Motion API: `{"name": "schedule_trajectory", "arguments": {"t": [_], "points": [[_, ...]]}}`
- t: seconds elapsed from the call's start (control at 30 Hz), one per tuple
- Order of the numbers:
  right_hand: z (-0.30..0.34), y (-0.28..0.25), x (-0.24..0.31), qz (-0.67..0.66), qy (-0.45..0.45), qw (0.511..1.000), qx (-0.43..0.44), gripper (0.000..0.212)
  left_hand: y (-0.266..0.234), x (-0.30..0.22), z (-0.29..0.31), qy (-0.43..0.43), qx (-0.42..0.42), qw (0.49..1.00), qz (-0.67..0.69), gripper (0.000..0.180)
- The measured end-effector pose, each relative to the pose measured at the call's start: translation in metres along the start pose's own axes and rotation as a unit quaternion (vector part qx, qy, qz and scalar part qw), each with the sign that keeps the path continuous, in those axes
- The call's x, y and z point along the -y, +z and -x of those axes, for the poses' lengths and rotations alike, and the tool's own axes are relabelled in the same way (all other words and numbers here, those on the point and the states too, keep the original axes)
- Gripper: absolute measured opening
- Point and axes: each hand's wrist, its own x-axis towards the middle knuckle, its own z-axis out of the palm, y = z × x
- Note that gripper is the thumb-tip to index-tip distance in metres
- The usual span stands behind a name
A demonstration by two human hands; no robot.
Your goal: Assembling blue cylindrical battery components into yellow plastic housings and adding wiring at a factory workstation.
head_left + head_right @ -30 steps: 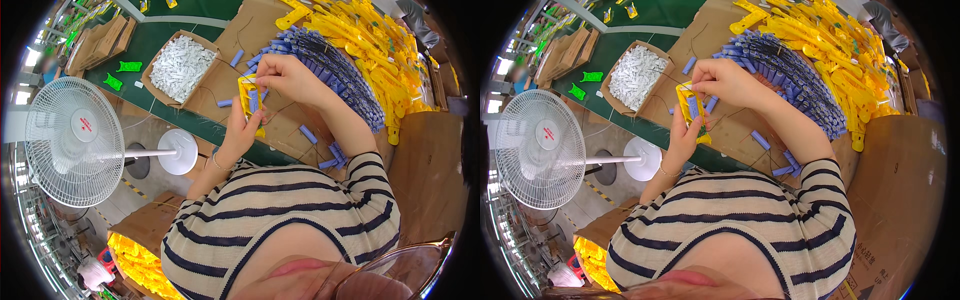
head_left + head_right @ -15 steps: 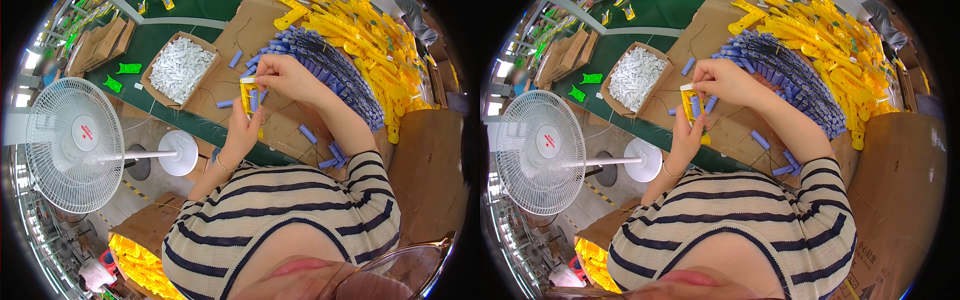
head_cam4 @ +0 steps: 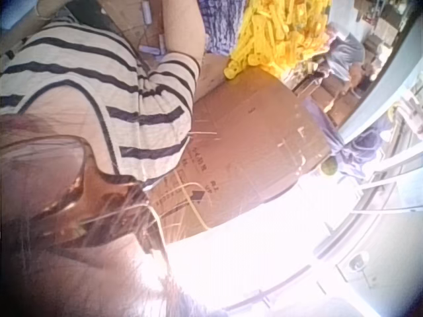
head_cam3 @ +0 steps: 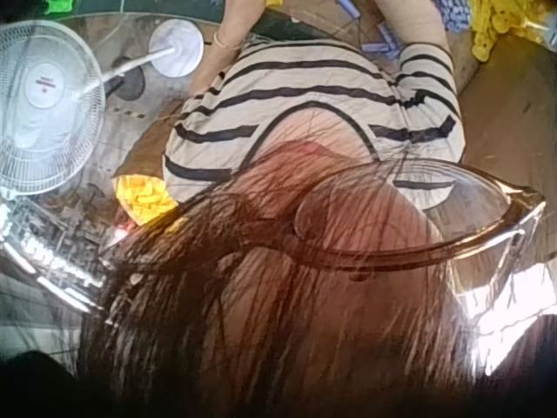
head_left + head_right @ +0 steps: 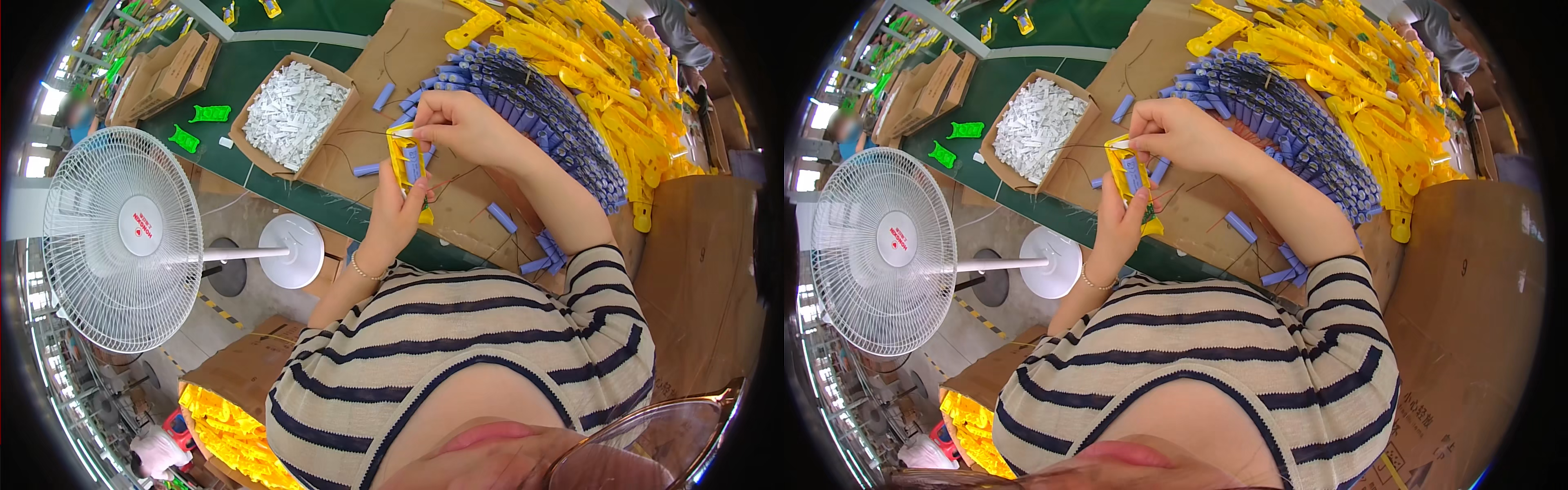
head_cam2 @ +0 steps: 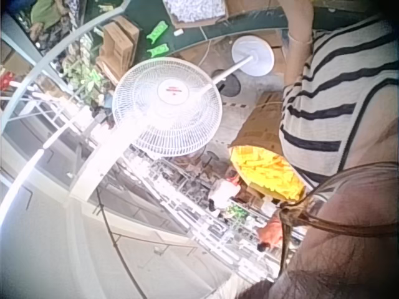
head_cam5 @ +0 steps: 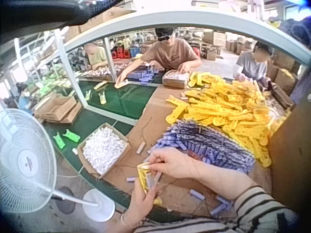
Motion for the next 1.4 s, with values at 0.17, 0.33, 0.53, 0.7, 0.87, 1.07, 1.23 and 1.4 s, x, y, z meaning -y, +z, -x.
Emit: {"name": "schedule_trajectory", "arguments": {"t": [0.17, 0.33, 0.53, 0.7, 0.87, 1.07, 1.23, 1.4], "points": [[-0.002, -0.004, -0.008, -0.011, -0.012, 1.000, 0.016, 0.007, 0.000, 0.004, 0.002, -0.014, 0.026, 0.998, 0.055, 0.024], [0.001, 0.000, -0.001, 0.076, 0.008, 0.997, -0.025, 0.008, 0.001, 0.000, 0.001, -0.012, 0.014, 1.000, 0.007, 0.025], [-0.009, -0.012, -0.010, 0.346, -0.196, 0.917, -0.015, 0.020, -0.005, 0.005, 0.005, -0.035, 0.061, 0.998, -0.002, 0.027], [-0.027, -0.026, -0.010, 0.219, -0.037, 0.952, 0.211, 0.030, -0.018, 0.013, 0.006, -0.094, 0.166, 0.975, 0.112, 0.039], [-0.070, -0.091, -0.010, 0.133, 0.110, 0.977, 0.122, 0.032, -0.051, 0.032, 0.004, 0.012, -0.031, 0.965, 0.261, 0.076], [-0.220, -0.157, -0.115, -0.182, 0.259, 0.934, -0.164, 0.014, -0.067, 0.073, 0.028, 0.150, 0.052, 0.938, -0.308, 0.057], [-0.339, -0.156, -0.196, -0.221, 0.352, 0.863, -0.287, 0.011, -0.050, 0.064, 0.012, 0.140, 0.024, 0.939, -0.312, 0.050], [-0.373, -0.239, -0.208, -0.165, 0.391, 0.786, -0.450, 0.014, -0.014, 0.054, 0.005, 0.184, 0.092, 0.933, -0.296, 0.051]]}}
